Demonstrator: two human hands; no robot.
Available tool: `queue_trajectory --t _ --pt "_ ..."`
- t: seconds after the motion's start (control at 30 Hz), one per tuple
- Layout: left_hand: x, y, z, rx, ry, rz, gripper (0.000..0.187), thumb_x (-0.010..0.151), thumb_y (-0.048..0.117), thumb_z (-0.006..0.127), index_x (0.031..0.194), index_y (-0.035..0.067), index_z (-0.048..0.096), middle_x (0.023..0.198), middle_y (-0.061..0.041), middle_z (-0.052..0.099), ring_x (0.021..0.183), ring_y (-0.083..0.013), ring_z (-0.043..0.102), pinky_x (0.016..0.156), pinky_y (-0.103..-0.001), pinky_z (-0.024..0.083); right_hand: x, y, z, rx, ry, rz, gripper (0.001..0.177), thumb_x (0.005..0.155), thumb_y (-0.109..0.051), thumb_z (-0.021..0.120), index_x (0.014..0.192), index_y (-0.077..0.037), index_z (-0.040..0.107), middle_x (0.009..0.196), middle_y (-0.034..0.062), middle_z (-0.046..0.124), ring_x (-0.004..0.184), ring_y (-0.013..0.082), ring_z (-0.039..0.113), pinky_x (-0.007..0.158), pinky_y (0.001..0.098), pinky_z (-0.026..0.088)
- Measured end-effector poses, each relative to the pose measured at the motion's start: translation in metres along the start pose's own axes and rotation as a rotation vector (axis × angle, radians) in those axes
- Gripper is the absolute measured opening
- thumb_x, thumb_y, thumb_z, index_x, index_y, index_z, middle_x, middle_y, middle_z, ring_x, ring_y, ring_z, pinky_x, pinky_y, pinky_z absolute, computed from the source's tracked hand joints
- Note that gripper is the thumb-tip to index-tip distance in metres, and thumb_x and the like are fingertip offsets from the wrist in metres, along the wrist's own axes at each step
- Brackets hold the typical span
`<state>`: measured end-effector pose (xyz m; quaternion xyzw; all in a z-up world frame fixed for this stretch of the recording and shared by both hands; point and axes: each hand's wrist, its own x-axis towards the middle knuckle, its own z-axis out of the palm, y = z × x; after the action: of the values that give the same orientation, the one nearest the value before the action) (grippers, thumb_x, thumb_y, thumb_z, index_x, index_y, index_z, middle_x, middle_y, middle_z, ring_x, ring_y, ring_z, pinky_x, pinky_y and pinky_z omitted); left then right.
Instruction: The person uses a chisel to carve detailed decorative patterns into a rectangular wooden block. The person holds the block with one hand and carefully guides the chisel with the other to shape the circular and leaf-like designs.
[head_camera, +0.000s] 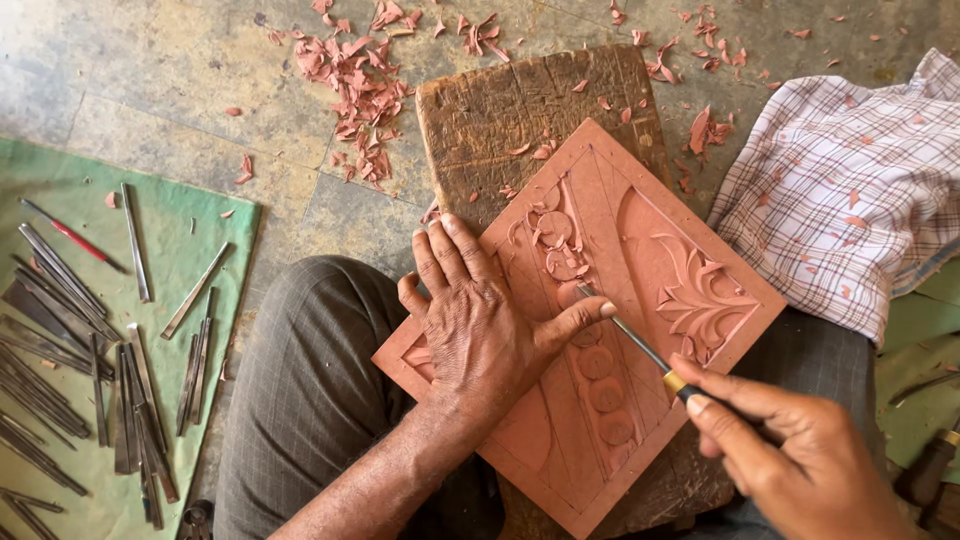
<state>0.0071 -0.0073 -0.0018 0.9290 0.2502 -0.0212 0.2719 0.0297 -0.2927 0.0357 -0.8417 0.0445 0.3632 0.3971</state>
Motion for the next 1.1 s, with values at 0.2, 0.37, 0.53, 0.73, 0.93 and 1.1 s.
queue_trajectory --t 0.2,0.37,0.53,0.73,0.93,1.1 --pt "-0.001 -0.002 0.005 -0.002 0.037 0.022 0.156 0.062 0.095 0.066 0.15 -0.021 0.01 0.158 -0.042 0.013 0.15 -0.0545 0.009 0.107 -0.076 0.015 0.012 -0.012 -0.017 -0.1 -0.065 -0.097 0.04 0.095 -0.011 0.072 0.135 -0.01 0.075 0.07 0.0043 0.064 0.058 0.0078 0.051 0.044 0.0253 0.044" --pt "-0.003 -0.007 0.008 -0.031 0.06 0.047 0.156 0.063 0.095 0.065 0.152 -0.021 0.009 0.16 -0.042 0.013 0.151 -0.0546 0.008 0.11 -0.076 0.015 0.01 -0.02 -0.008 -0.044 -0.107 -0.204 0.042 0.097 -0.009 0.07 0.138 -0.006 0.071 0.073 0.0021 0.062 0.062 0.0059 0.051 0.046 0.0242 0.043" --pt "-0.002 -0.012 0.005 -0.036 -0.019 0.086 0.165 0.054 0.097 0.069 0.15 -0.022 0.007 0.157 -0.045 0.008 0.149 -0.0576 0.002 0.107 -0.077 0.011 -0.019 -0.025 0.007 -0.12 0.111 -0.082 0.044 0.095 -0.012 0.069 0.139 -0.018 0.069 0.071 0.0059 0.066 0.054 0.0078 0.052 0.043 0.0253 0.046" --pt "0.0 -0.007 -0.002 0.019 -0.038 0.089 0.171 0.047 0.099 0.071 0.148 -0.023 0.006 0.156 -0.045 0.007 0.149 -0.0568 0.003 0.107 -0.076 0.013 -0.044 0.011 0.085 0.171 0.514 -0.131 0.043 0.095 -0.002 0.073 0.137 -0.012 0.077 0.076 0.014 0.074 0.056 0.0119 0.053 0.052 0.0265 0.045" --pt "-0.002 -0.003 -0.004 0.039 -0.012 0.07 0.17 0.046 0.097 0.073 0.148 -0.023 0.009 0.156 -0.043 0.011 0.149 -0.0544 0.007 0.108 -0.076 0.014 -0.034 0.035 0.121 0.117 0.5 -0.351 0.038 0.088 -0.001 0.07 0.125 -0.005 0.073 0.11 0.0151 0.081 0.104 0.0178 0.076 0.094 0.028 0.056" --pt "-0.002 0.0 -0.007 0.048 -0.012 0.065 0.169 0.046 0.096 0.075 0.147 -0.023 0.009 0.156 -0.043 0.012 0.148 -0.0545 0.007 0.106 -0.075 0.015 -0.034 0.024 0.12 0.092 0.508 -0.469 0.036 0.088 0.0 0.069 0.124 -0.004 0.073 0.114 0.0165 0.079 0.113 0.0199 0.074 0.099 0.0297 0.055"
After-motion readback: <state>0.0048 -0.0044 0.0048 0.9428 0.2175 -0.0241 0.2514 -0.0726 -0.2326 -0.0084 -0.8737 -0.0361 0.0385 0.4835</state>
